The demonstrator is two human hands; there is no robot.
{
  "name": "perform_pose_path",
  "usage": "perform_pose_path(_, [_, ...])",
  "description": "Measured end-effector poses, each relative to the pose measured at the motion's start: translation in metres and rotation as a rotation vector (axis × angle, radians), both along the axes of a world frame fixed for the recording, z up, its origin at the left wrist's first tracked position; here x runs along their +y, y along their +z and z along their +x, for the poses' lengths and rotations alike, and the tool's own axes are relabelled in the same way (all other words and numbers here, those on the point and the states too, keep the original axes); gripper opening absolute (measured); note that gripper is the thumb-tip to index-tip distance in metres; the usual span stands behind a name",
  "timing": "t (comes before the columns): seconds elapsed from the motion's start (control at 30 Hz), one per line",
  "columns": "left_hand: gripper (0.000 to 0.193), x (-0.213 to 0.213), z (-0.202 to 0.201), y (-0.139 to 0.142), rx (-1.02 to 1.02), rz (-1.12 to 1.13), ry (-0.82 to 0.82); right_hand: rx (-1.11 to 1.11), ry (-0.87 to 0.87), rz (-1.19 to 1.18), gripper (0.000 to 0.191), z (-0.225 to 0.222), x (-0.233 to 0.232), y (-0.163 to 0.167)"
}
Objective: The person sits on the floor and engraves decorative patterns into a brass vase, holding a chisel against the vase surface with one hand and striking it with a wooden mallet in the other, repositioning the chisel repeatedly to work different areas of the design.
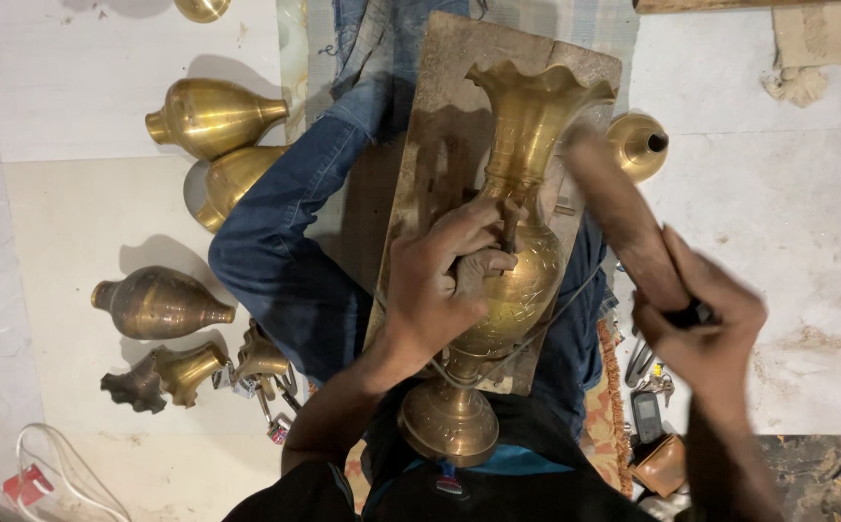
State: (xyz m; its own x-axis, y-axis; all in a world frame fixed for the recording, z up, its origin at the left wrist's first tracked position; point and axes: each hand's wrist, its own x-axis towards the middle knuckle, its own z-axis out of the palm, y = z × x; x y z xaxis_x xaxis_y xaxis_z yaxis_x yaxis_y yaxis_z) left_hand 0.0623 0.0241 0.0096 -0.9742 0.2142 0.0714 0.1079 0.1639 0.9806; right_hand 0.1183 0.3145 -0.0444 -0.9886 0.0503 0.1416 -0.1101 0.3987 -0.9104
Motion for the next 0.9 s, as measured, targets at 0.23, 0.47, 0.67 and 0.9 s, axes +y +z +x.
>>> perform_pose_path(0.23, [0.070,-0.008,0.000,-0.013,0.092,-0.060,-0.090,-0.146,0.311,-0.026,0.070,-0.068,0.008,0.107])
perform_pose_path(0.47, [0.047,0.009,0.024,-0.022,0.191,-0.065,0.170,-0.043,0.790,0.596,0.060,-0.135,0.010,0.144])
perform_pose_path(0.67, [0.050,0.016,0.031,-0.018,0.236,-0.035,0.277,-0.053,0.751,0.730,0.079,-0.136,-0.028,0.172])
perform_pose_path(0.9, [0.043,0.019,0.032,-0.010,0.224,-0.013,0.298,-0.026,0.768,0.724,0.060,-0.136,-0.054,0.189])
